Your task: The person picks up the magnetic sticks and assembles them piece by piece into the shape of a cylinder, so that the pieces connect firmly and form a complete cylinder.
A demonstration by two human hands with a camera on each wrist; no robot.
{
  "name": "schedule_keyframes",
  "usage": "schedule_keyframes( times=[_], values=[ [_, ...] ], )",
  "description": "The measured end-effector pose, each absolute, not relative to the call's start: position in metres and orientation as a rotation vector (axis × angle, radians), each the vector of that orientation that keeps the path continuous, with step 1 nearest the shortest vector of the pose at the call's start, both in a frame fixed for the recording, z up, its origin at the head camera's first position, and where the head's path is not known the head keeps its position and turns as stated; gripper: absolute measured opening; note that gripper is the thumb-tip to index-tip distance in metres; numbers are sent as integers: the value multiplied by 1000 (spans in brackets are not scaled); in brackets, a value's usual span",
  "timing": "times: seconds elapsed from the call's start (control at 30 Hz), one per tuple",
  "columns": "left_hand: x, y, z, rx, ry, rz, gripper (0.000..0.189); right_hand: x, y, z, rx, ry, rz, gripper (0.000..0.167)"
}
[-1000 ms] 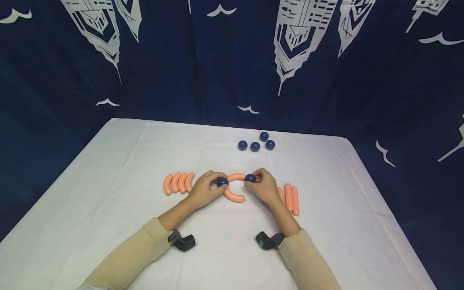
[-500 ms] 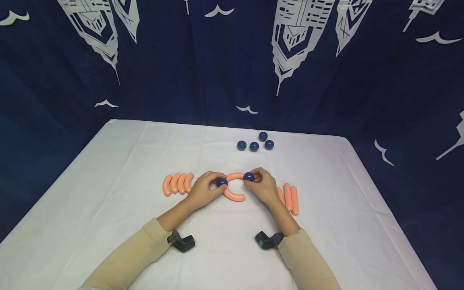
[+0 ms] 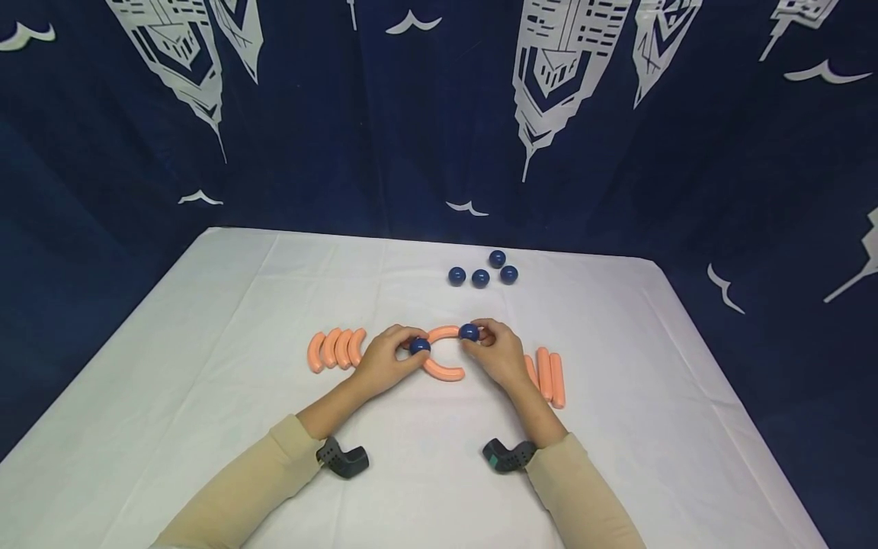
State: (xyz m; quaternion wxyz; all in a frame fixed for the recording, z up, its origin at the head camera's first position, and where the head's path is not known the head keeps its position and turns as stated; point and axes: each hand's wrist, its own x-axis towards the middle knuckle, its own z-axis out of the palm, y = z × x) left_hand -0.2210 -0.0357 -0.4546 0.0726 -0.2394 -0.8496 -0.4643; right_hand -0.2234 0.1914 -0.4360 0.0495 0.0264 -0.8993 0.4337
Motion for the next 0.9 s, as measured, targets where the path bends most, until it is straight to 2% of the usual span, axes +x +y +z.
schedule_keyframes(
  times=[0.53, 0.9],
  values=[
    [-221, -35, -455, -717, -2554, -1394, 29, -224, 192, -431, 71, -2798, 1308, 41],
    [-220, -36, -453, -734, -2550, -1399, 30, -228, 198, -409, -5, -2859, 1406, 50]
  ],
)
